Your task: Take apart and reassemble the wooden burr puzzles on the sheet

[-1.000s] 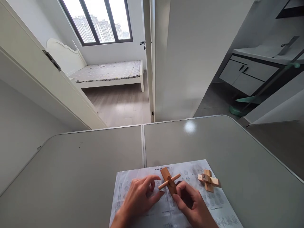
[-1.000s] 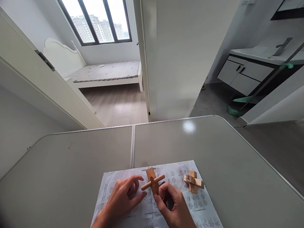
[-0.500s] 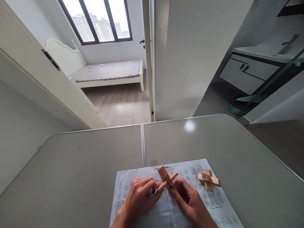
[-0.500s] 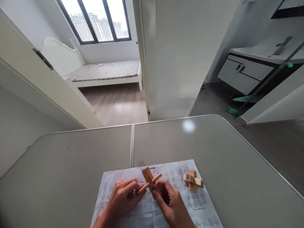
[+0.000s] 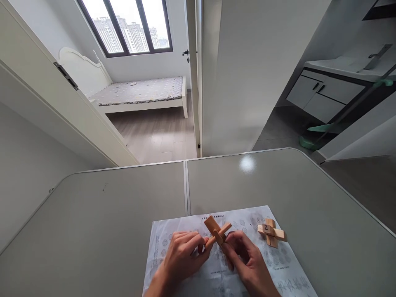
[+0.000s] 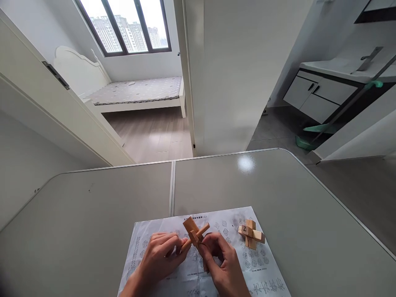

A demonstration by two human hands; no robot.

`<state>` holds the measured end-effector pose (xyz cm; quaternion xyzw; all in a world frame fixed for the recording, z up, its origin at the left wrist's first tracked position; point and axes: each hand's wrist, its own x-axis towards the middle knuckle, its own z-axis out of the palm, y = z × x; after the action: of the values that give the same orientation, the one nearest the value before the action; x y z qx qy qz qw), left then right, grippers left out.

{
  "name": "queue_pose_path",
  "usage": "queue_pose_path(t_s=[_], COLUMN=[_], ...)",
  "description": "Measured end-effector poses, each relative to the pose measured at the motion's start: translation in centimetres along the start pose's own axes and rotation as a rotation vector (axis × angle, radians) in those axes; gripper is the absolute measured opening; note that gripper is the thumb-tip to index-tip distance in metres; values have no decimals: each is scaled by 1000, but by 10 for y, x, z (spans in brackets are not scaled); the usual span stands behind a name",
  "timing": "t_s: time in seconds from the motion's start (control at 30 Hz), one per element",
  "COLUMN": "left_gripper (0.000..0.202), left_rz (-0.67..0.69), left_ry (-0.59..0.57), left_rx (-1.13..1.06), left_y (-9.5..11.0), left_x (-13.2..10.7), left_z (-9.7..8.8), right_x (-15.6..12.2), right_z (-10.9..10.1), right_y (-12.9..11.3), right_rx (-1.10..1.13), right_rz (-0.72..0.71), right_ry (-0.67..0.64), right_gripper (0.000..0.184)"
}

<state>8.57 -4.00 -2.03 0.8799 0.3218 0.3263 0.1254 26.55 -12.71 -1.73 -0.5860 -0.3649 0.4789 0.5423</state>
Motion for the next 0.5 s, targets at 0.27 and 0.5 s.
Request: queue_pose_path(t_s=[0.27,0.5], left_gripper=[34,34], left_rz=[-1,-1], left_ry=[23,21], left_rx=[4,-7], left_y=[1,2], left_x=[-1,0], left_z=[1,1], right_x=[0,0], right_z=[-1,0], right_y=[-1,-6], right_rx=[68,21], right_rz=[29,25], right_ry=[-15,-32], right_gripper=[40,45])
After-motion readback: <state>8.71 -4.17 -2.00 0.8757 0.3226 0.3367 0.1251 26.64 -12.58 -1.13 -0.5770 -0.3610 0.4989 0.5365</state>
